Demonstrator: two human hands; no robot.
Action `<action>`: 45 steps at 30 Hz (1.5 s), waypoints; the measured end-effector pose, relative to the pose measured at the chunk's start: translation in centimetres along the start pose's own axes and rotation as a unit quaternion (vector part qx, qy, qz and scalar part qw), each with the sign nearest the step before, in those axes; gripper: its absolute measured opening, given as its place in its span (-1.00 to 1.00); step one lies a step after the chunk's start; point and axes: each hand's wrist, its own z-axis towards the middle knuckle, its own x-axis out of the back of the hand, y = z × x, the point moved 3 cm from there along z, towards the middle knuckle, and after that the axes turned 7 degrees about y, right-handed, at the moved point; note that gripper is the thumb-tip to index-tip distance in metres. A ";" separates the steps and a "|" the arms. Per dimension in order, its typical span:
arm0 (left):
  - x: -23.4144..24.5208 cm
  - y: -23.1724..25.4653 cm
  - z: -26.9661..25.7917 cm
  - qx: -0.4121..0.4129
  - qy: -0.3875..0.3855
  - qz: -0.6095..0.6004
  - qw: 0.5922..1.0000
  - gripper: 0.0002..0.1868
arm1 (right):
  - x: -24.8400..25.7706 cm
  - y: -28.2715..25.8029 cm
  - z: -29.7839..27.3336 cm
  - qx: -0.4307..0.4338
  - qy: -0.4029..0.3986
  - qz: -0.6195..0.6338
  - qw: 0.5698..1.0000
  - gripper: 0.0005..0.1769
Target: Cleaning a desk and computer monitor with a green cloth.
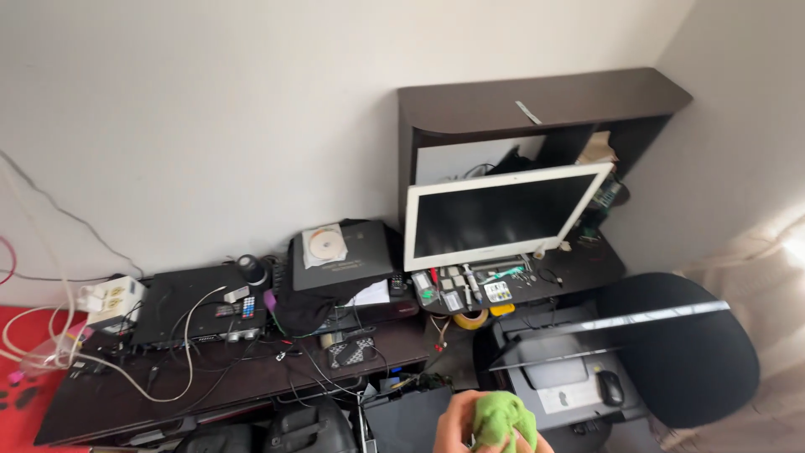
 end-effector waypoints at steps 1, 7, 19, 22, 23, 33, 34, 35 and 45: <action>0.2 -0.3 -0.5 0.015 0.106 0.013 0.994 -0.41 | -2.1 -1.8 2.9 0.010 0.001 0.000 1.000 -0.32; 2.9 -1.4 3.2 0.154 0.399 -0.369 0.825 -0.41 | -24.1 -22.8 0.3 -0.102 -0.309 -0.149 0.934 -0.17; -1.5 -2.9 13.1 0.055 0.338 -0.248 0.906 -0.16 | -45.7 -35.4 15.6 0.078 -0.561 -0.556 0.608 -0.67; -0.6 0.9 17.8 -0.027 0.299 -0.162 0.940 -0.12 | -50.4 -33.1 25.1 0.441 -0.485 -0.504 0.563 -0.80; 0.2 1.8 19.1 -0.023 0.305 -0.166 0.938 -0.12 | -52.2 -33.0 27.8 0.435 -0.489 -0.506 0.561 -0.80; 11.7 3.2 30.6 -0.095 0.330 -0.004 0.939 -0.32 | -60.9 -32.6 45.0 0.521 -0.277 -0.534 0.606 -0.71; 13.1 3.2 32.3 -0.090 0.331 -0.041 0.938 -0.35 | -61.1 -32.3 45.4 0.493 -0.265 -0.554 0.616 -0.68; 14.6 1.9 34.4 -0.085 0.328 -0.050 0.940 -0.35 | -61.0 -32.3 45.4 0.491 -0.261 -0.563 0.611 -0.68; 19.0 -2.2 53.4 -0.200 0.211 0.086 0.953 -0.54 | -63.2 -32.0 44.7 0.488 -0.248 -0.583 0.600 -0.65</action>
